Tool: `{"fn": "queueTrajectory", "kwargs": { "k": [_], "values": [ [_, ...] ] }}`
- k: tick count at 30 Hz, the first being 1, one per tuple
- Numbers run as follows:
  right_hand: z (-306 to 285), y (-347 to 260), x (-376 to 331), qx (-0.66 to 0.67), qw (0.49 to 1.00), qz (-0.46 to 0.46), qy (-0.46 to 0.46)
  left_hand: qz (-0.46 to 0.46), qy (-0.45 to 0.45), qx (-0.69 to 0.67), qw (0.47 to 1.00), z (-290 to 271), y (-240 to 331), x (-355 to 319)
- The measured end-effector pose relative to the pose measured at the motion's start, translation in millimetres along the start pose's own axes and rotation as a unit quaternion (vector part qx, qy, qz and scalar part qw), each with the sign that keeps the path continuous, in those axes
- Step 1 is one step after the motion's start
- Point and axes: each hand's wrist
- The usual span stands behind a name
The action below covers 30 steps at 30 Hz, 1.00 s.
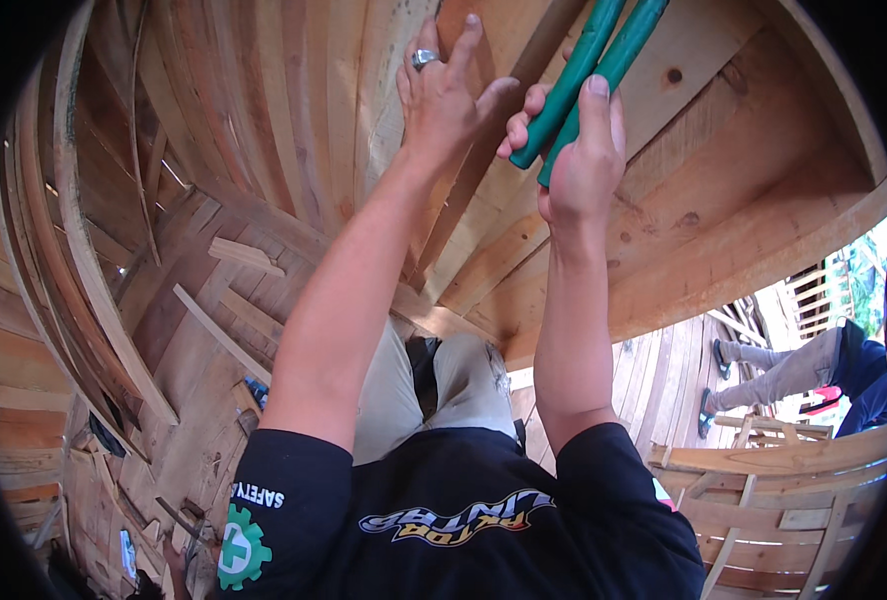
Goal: The person uses a pincer tool and a hammer to pull out nails and align wooden planks on the curved wall of a wooden structure while co-workers assist nearby.
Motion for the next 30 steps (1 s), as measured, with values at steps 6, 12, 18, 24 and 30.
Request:
{"fn": "queueTrajectory", "kwargs": {
  "k": [6,12,18,24,30],
  "values": [
    [-10,10,0,0.002,1.0,-0.021,0.01,-0.01,-0.04,-0.057,0.998,8,-4,0],
    [-14,17,0,0.005,1.0,-0.03,0.003,0.01,-0.023,-0.002,1.0,10,1,0],
    [-12,17,5,0.002,0.998,-0.069,0.0,0.011,-0.02,-0.002,1.0,11,4,-1],
    [-12,9,12,-0.002,1.0,-0.011,-0.007,0.01,-0.023,0.021,0.999,12,2,0],
    [-6,8,15,0.01,1.0,-0.018,0.001,0.013,-0.028,0.03,0.999,10,2,0]
  ]
}}
Point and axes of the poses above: each hand's wrist, its own x-axis towards the middle knuckle, its own z-axis out of the palm, y = z × x, and after that the axes turned 15 degrees about z, right-handed
